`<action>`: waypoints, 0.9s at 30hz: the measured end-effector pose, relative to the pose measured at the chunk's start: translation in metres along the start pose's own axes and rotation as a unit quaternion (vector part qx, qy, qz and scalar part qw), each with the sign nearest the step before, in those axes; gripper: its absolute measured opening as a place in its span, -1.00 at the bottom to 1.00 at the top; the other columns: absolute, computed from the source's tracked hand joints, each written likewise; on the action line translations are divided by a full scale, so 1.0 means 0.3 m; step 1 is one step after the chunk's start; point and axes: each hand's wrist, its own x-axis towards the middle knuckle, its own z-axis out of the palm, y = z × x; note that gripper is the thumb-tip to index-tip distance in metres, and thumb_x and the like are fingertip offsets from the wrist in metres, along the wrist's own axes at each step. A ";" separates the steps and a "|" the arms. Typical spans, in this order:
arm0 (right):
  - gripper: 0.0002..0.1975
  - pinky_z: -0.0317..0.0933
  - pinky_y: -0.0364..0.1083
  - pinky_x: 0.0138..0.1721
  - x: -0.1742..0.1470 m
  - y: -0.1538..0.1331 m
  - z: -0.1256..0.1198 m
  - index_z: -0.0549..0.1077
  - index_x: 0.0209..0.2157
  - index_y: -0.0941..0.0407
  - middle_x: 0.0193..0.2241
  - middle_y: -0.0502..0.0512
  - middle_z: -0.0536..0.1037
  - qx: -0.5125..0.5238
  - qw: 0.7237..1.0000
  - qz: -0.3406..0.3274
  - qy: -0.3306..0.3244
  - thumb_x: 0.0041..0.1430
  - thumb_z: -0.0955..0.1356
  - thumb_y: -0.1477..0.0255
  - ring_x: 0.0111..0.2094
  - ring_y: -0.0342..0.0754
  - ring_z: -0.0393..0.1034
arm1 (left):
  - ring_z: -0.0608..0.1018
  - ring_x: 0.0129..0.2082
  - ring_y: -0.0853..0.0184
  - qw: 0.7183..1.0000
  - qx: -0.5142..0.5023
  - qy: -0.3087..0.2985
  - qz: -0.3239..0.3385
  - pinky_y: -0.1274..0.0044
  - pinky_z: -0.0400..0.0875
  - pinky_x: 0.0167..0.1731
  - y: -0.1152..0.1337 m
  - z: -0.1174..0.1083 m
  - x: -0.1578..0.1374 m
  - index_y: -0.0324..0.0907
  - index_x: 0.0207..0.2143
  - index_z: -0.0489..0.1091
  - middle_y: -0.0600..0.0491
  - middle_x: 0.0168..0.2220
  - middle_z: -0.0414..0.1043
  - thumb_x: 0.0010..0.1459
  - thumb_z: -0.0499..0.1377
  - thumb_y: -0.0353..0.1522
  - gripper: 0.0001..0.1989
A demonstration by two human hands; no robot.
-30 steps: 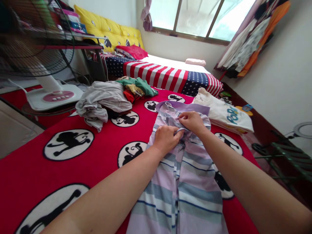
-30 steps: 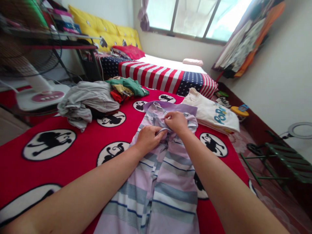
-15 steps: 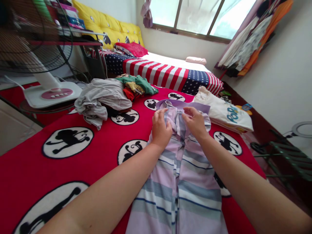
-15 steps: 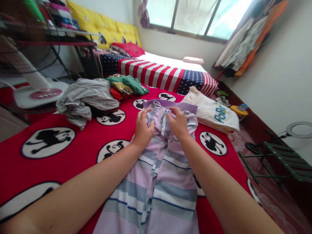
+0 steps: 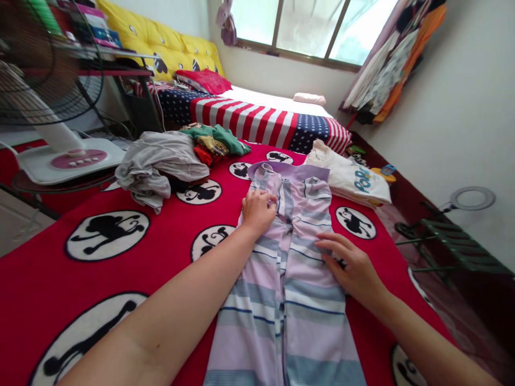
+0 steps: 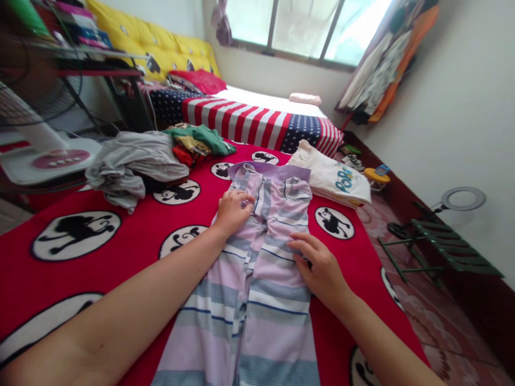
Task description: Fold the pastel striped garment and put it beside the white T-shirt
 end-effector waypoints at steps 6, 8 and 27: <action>-0.67 0.29 -0.01 0.07 -0.207 -0.100 -0.053 0.41 0.00 0.00 0.09 0.15 0.39 0.002 0.999 -0.014 -0.035 0.27 0.24 0.57 0.11 -0.01 0.31 | 0.40 0.07 0.17 0.997 -0.081 -0.002 0.004 0.36 0.22 0.14 -0.014 -0.027 0.016 -0.15 -0.20 0.54 -0.06 -0.05 0.43 0.03 0.23 -0.46 -0.75; -0.62 0.25 0.02 0.12 -0.255 -0.134 -0.083 0.38 0.06 -0.03 0.15 0.14 0.35 -0.004 0.997 -0.036 -0.067 0.27 0.22 0.58 0.16 0.00 0.25 | 0.38 0.09 0.14 0.996 -0.073 -0.031 0.042 0.34 0.22 0.15 -0.021 -0.073 -0.007 -0.15 -0.21 0.54 -0.06 -0.02 0.40 -0.01 0.23 -0.49 -0.73; -0.49 0.08 0.03 0.22 -0.341 -0.400 -0.179 0.43 0.06 -0.12 0.17 0.03 0.34 0.044 0.971 -0.138 -0.190 0.10 0.34 0.59 0.24 0.00 0.11 | 0.00 0.35 0.04 0.809 0.026 -0.460 0.366 0.10 -0.05 0.27 -0.047 -0.591 -0.582 0.21 0.10 0.34 0.18 0.35 -0.02 -0.04 0.25 -0.52 -0.34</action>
